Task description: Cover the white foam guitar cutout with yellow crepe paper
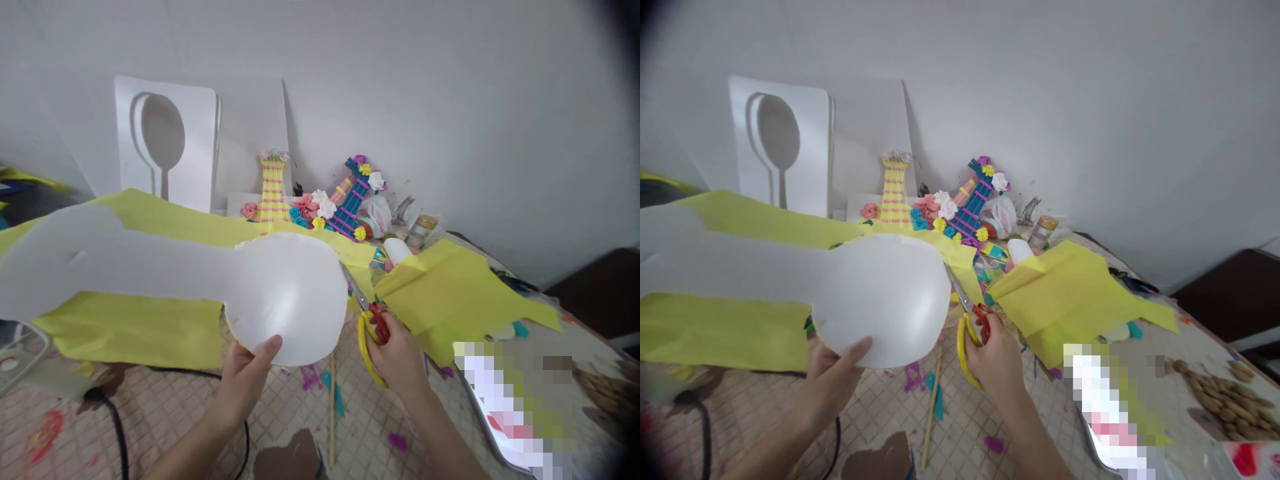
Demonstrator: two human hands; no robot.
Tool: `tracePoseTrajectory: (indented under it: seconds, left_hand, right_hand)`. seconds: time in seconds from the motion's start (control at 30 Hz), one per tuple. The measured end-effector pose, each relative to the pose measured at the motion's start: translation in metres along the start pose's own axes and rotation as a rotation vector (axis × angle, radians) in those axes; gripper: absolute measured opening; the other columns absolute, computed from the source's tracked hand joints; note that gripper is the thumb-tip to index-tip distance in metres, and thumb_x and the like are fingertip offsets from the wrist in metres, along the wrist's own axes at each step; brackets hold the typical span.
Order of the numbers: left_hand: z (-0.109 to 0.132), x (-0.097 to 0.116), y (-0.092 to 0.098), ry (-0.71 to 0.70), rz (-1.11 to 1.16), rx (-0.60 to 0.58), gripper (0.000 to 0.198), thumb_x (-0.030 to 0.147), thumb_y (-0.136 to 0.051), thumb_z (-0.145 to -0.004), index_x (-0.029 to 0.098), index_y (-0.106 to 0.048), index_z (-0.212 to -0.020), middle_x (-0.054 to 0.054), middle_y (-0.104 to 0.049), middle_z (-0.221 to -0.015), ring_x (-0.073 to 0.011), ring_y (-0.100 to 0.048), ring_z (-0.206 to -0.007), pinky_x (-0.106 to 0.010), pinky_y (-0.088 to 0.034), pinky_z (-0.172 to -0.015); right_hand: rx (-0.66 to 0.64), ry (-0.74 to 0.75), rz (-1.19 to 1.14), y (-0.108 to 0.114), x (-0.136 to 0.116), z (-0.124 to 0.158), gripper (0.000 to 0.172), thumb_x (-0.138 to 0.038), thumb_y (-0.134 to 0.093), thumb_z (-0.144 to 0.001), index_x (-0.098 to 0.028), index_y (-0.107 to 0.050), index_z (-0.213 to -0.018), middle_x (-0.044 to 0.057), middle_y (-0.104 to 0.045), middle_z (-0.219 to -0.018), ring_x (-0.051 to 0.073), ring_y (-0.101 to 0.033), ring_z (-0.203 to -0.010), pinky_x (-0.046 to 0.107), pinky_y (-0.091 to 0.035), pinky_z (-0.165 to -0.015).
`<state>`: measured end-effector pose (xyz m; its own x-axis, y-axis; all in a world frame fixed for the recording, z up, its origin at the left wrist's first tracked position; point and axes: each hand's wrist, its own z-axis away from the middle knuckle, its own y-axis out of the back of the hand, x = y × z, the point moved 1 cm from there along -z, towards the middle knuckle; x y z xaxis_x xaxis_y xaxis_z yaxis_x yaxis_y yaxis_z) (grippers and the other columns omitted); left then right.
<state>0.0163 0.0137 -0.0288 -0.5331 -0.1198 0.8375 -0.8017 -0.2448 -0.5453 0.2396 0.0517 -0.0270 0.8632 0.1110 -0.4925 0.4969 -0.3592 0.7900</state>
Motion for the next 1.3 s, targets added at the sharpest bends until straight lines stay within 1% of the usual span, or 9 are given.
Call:
tracePoseTrajectory:
  seconds: [0.1, 0.2, 0.3, 0.4, 0.53, 0.73, 0.9, 1.13, 1.3]
  left_hand:
    - [0.0, -0.002, 0.001, 0.0, 0.02, -0.024, 0.065, 0.021, -0.07, -0.069, 0.021, -0.046, -0.129, -0.008, -0.07, -0.099, -0.0226, -0.064, -0.094, -0.031, -0.052, -0.08]
    - [-0.002, -0.005, 0.002, 0.013, 0.038, -0.024, 0.064, 0.02, -0.071, -0.068, 0.021, -0.047, -0.128, -0.007, -0.07, -0.098, -0.0219, -0.064, -0.093, -0.03, -0.051, -0.081]
    - [-0.002, -0.005, 0.002, 0.018, 0.031, -0.015, 0.063, 0.022, -0.072, -0.067, 0.02, -0.05, -0.126, -0.007, -0.071, -0.095, -0.0227, -0.065, -0.091, -0.031, -0.052, -0.08]
    - [-0.002, -0.003, 0.002, 0.015, 0.005, -0.019, 0.06, 0.023, -0.072, -0.066, 0.018, -0.053, -0.123, -0.009, -0.071, -0.095, -0.024, -0.065, -0.09, -0.032, -0.052, -0.08]
    - [-0.002, -0.002, 0.002, 0.006, -0.007, -0.006, 0.059, 0.023, -0.072, -0.065, 0.018, -0.055, -0.122, -0.009, -0.071, -0.095, -0.0247, -0.065, -0.09, -0.034, -0.052, -0.08]
    - [-0.002, -0.003, 0.002, 0.029, 0.012, -0.01, 0.058, 0.024, -0.072, -0.066, 0.017, -0.055, -0.121, -0.009, -0.071, -0.094, -0.0239, -0.065, -0.09, -0.032, -0.051, -0.08]
    - [-0.005, 0.0, 0.002, 0.042, 0.018, 0.024, 0.062, 0.025, -0.075, -0.061, 0.017, -0.056, -0.119, -0.008, -0.072, -0.089, -0.0229, -0.066, -0.086, -0.029, -0.052, -0.075]
    - [-0.001, 0.005, -0.002, 0.099, 0.04, 0.06, 0.066, 0.026, -0.078, -0.053, 0.017, -0.058, -0.115, -0.009, -0.072, -0.086, -0.0261, -0.066, -0.085, -0.032, -0.054, -0.072]
    - [-0.003, 0.007, -0.001, 0.105, 0.03, 0.069, 0.064, 0.025, -0.08, -0.049, 0.015, -0.061, -0.11, -0.009, -0.072, -0.079, -0.0275, -0.067, -0.081, -0.031, -0.054, -0.066]
  right_hand:
    - [0.019, 0.007, 0.006, -0.001, 0.001, -0.001, 0.034, -0.052, -0.049, -0.075, -0.018, -0.055, -0.078, 0.006, -0.063, -0.07, 0.019, -0.058, -0.061, 0.029, -0.041, -0.058]
    - [0.021, 0.0, 0.036, -0.002, 0.001, 0.0, 0.035, -0.053, -0.048, -0.076, -0.018, -0.056, -0.077, 0.005, -0.062, -0.064, 0.018, -0.056, -0.058, 0.028, -0.04, -0.056]
    - [0.017, 0.004, 0.051, -0.002, 0.0, 0.0, 0.037, -0.053, -0.045, -0.077, -0.018, -0.056, -0.077, 0.004, -0.061, -0.062, 0.018, -0.055, -0.055, 0.028, -0.039, -0.053]
    - [0.039, 0.018, 0.062, -0.003, 0.001, 0.0, 0.038, -0.054, -0.044, -0.077, -0.018, -0.057, -0.078, 0.005, -0.061, -0.063, 0.018, -0.056, -0.056, 0.028, -0.039, -0.054]
    - [0.06, 0.051, 0.087, -0.004, 0.004, 0.0, 0.038, -0.053, -0.044, -0.078, -0.018, -0.058, -0.078, 0.005, -0.061, -0.061, 0.018, -0.054, -0.052, 0.028, -0.038, -0.051]
    - [0.021, 0.047, 0.047, -0.003, 0.003, -0.001, 0.032, -0.051, -0.046, -0.078, -0.02, -0.054, -0.073, 0.004, -0.061, -0.063, 0.016, -0.054, -0.053, 0.026, -0.038, -0.05]
    - [-0.022, 0.0, -0.002, 0.003, 0.003, -0.002, 0.033, -0.053, -0.049, -0.075, -0.02, -0.05, -0.073, 0.002, -0.058, -0.062, 0.017, -0.054, -0.056, 0.027, -0.04, -0.054]
    - [-0.054, -0.034, -0.114, 0.005, 0.006, -0.004, 0.032, -0.05, -0.051, -0.074, -0.018, -0.054, -0.08, 0.004, -0.06, -0.069, 0.018, -0.056, -0.063, 0.028, -0.043, -0.059]
    - [-0.014, 0.016, -0.043, 0.01, 0.006, -0.005, 0.034, -0.049, -0.051, -0.074, -0.017, -0.057, -0.084, 0.004, -0.062, -0.069, 0.018, -0.056, -0.061, 0.028, -0.042, -0.058]
